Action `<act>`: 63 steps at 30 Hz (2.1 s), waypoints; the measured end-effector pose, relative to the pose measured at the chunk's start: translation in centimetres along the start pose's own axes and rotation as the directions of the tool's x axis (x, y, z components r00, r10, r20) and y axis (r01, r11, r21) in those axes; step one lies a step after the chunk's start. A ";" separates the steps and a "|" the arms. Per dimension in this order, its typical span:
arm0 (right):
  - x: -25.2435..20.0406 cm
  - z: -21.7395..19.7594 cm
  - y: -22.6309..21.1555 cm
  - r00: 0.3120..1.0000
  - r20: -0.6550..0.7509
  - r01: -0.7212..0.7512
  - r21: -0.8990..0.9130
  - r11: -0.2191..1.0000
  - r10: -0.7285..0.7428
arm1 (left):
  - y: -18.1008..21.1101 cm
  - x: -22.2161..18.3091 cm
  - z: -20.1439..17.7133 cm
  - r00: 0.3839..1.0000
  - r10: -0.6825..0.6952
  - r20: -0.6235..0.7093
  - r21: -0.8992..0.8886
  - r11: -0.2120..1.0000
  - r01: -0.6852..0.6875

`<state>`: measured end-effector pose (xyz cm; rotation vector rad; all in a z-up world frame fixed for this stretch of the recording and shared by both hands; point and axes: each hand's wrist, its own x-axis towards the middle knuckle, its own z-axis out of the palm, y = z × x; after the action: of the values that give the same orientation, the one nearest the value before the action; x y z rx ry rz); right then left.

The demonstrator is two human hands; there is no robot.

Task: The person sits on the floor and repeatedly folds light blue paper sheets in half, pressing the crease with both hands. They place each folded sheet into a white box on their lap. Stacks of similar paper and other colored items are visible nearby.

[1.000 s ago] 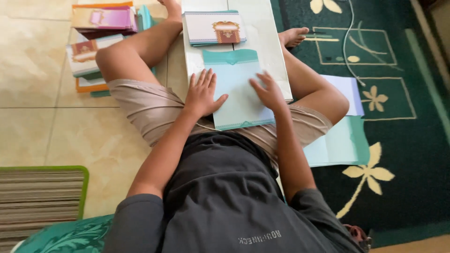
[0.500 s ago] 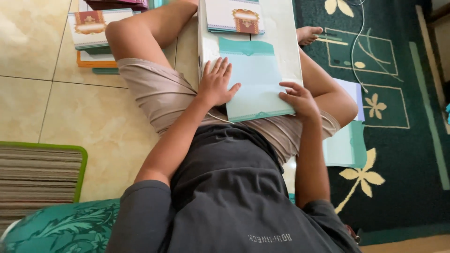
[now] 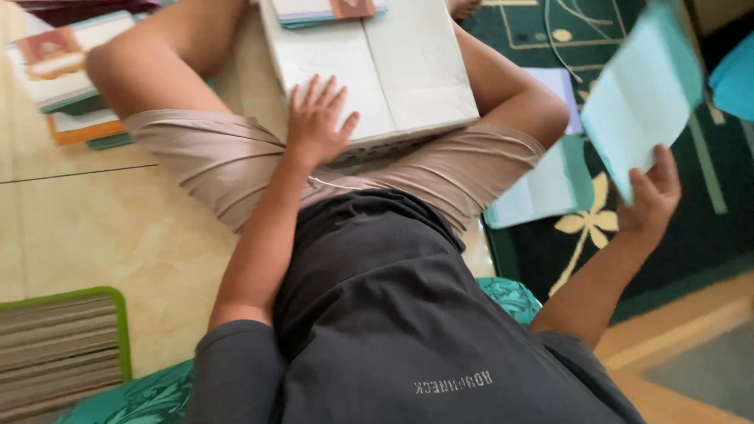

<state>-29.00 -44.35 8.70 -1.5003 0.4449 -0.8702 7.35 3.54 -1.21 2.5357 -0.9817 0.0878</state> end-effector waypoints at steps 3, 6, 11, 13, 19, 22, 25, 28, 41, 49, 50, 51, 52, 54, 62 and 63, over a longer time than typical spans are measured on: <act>-1.1 -7.8 9.0 0.921 -0.354 -0.236 -0.173 0.956 0.164 | 0.8 -0.3 -1.6 0.997 -0.028 0.072 0.016 1.000 0.027; -3.5 -8.3 16.1 0.850 -0.420 -0.433 -0.217 0.875 0.317 | 0.9 -0.6 -1.1 1.000 0.008 0.013 0.010 1.000 -0.008; -4.8 -6.2 20.0 0.760 -0.427 -0.643 -0.383 0.663 0.489 | 0.9 -0.7 -0.9 1.000 0.018 -0.011 0.016 1.000 -0.017; -4.8 -5.0 18.9 0.728 -0.398 -0.685 -0.408 0.603 0.558 | 1.1 -0.5 -1.0 1.000 0.012 0.008 0.014 1.000 -0.013; -4.5 -2.1 16.2 0.644 -0.334 -0.750 -0.449 0.485 0.688 | 1.4 -0.4 -1.1 0.999 0.029 -0.029 0.015 0.999 -0.028; -4.7 -2.6 17.7 0.645 -0.272 -0.744 -0.438 0.505 0.714 | 1.2 -0.6 -1.1 0.999 0.022 -0.029 0.029 0.999 -0.021; -4.5 -3.9 19.7 0.681 -0.252 -0.721 -0.400 0.566 0.688 | 1.2 -0.6 -1.6 0.996 -0.013 0.090 -0.020 1.000 0.015; -3.6 -5.2 19.8 0.580 -0.157 -0.731 -0.534 0.425 0.799 | 1.0 -0.8 -1.3 1.000 0.011 0.025 -0.008 1.000 -0.011; 4.6 21.1 7.1 0.966 0.251 0.255 -0.867 0.428 -0.067 | -2.1 8.2 0.3 0.919 -0.097 -0.381 0.174 0.969 0.174; 0.9 32.5 11.6 0.752 0.604 0.650 -0.616 0.444 -0.263 | -5.8 12.0 1.1 0.919 -0.278 -0.279 0.254 0.902 0.350; 1.0 32.2 11.7 0.738 0.630 0.655 -0.582 0.481 -0.243 | -6.6 11.9 1.7 0.902 -0.164 -0.399 0.282 0.914 0.291; 1.1 31.9 11.9 0.722 0.655 0.657 -0.547 0.518 -0.224 | -7.3 11.7 2.4 0.862 -0.044 -0.506 0.317 0.919 0.233; 0.8 31.9 11.5 0.722 0.655 0.656 -0.545 0.522 -0.224 | -7.1 11.4 2.0 0.863 -0.044 -0.504 0.321 0.918 0.234; 0.7 32.0 10.5 0.726 0.656 0.647 -0.550 0.528 -0.206 | -6.4 11.4 0.9 0.856 -0.002 -0.516 0.325 0.925 0.198; 0.5 32.2 10.0 0.758 0.632 0.597 -0.571 0.563 -0.163 | 1.4 9.5 -5.7 0.652 0.272 -0.708 0.296 0.952 -0.076; 0.4 32.2 10.0 0.769 0.617 0.575 -0.557 0.599 -0.164 | 2.6 9.1 -5.9 0.640 0.293 -0.710 0.235 0.956 -0.176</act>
<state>-2.80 -24.48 1.43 -2.5780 0.0255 -0.5780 12.95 -1.55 6.93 2.1097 -0.9486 1.2158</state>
